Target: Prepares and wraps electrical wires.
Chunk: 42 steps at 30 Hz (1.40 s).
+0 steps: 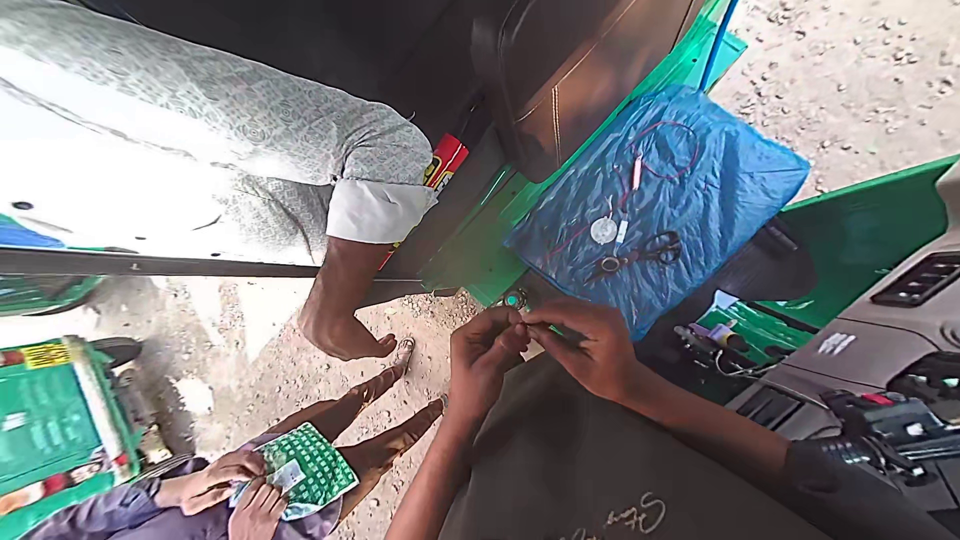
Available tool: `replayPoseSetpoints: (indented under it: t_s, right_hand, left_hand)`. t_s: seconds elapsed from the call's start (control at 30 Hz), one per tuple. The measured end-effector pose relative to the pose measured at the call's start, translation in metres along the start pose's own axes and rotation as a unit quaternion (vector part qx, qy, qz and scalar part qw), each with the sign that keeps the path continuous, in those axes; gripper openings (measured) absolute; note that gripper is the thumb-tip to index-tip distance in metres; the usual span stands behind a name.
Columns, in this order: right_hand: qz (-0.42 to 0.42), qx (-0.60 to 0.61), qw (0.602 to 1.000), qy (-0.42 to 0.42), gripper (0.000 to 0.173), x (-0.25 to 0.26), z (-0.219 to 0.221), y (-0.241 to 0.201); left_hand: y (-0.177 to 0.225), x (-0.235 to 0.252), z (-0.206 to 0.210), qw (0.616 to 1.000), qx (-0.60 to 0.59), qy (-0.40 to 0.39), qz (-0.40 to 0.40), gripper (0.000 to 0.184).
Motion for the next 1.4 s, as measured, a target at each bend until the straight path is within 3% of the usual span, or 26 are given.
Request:
replayPoseSetpoints:
  t_s: [0.43,0.63,0.77,0.97,1.4]
  right_hand:
    - [0.006,0.012,0.998,-0.059,0.011,0.011,0.017,0.0]
    - [0.023,0.035,0.99,-0.132,0.009,0.016,0.016,0.001]
    - [-0.004,0.033,0.985,-0.167,0.011,0.016,0.014,0.006]
    - [-0.091,-0.005,0.984,-0.154,0.013,0.014,0.008,0.009]
    - [-0.259,-0.219,0.934,-0.115,0.024,0.021,0.008,0.003]
  left_hand:
    - [0.012,-0.012,-0.011,0.985,0.164,0.031,0.035,0.014]
    - [0.016,-0.013,-0.02,0.96,0.275,0.008,0.053,0.009]
    - [0.013,-0.015,-0.018,0.973,0.229,0.012,0.008,0.009]
    - [0.01,-0.015,-0.01,0.988,0.144,0.021,-0.052,0.01]
    - [0.012,-0.008,0.0,0.998,0.019,0.021,-0.056,0.017]
Point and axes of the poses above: each hand's wrist, its own x-axis towards the middle knuckle, its own z-axis out of the palm, y = z × x, the point moved 1 cm from there along x, towards the middle knuckle, and after that the axes turned 9 degrees about -x, right-handed, at the moved point
